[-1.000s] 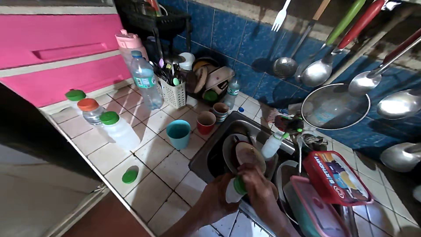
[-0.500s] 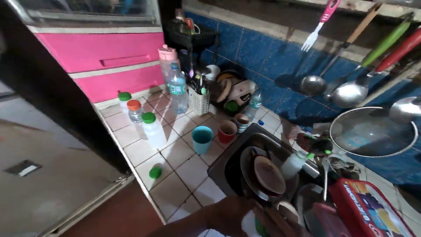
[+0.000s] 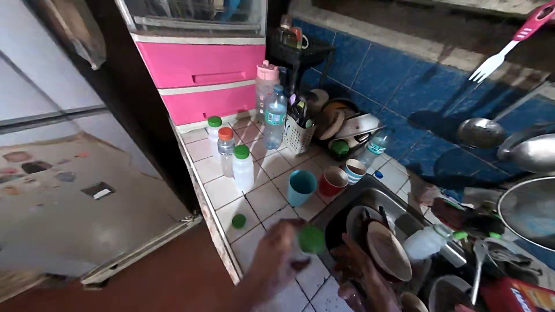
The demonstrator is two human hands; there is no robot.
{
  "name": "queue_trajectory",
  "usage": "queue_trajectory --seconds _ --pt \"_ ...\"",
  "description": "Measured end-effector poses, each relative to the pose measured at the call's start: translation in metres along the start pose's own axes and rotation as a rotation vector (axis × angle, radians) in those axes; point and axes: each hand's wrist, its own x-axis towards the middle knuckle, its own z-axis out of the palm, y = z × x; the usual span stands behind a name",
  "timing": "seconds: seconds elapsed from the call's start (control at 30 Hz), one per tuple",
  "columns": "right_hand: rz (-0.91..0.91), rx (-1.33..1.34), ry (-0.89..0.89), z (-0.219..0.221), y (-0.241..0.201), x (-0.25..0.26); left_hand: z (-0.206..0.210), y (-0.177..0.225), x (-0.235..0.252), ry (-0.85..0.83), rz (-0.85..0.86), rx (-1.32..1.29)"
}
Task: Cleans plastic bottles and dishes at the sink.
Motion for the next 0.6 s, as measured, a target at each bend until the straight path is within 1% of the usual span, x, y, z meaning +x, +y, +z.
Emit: queue_trajectory --seconds 0.07,0.13,0.17,0.2,0.27,0.33,0.37,0.43,0.5,0.6 --pt "0.000 0.010 0.082 -0.005 0.016 0.002 -0.024 -0.021 0.010 0.212 -0.159 -0.033" --pt "0.060 0.028 0.263 -0.020 0.040 0.001 -0.049 -0.040 0.022 0.343 -0.376 0.007" --pt "0.116 0.052 0.377 -0.032 0.054 0.000 -0.060 -0.053 0.027 0.397 -0.426 0.007" --pt "0.188 0.074 0.498 -0.046 0.066 -0.001 -0.067 -0.069 0.030 0.445 -0.425 -0.005" --pt "0.334 0.062 0.750 -0.075 0.090 -0.008 -0.075 -0.099 0.034 0.487 -0.394 -0.057" --pt "0.442 -0.081 0.983 -0.100 0.120 -0.016 -0.076 -0.123 0.038 0.481 -0.391 -0.093" --pt "0.502 -0.145 1.062 -0.111 0.134 -0.019 -0.075 -0.133 0.039 0.470 -0.392 -0.105" --pt "0.631 -0.199 1.112 -0.128 0.160 -0.022 -0.068 -0.149 0.041 0.444 -0.394 -0.120" --pt "0.708 -0.142 1.043 -0.140 0.185 -0.022 -0.061 -0.161 0.041 0.422 -0.404 -0.131" --pt "0.793 -0.066 0.960 -0.146 0.212 -0.014 -0.052 -0.164 0.042 0.428 -0.435 -0.127"
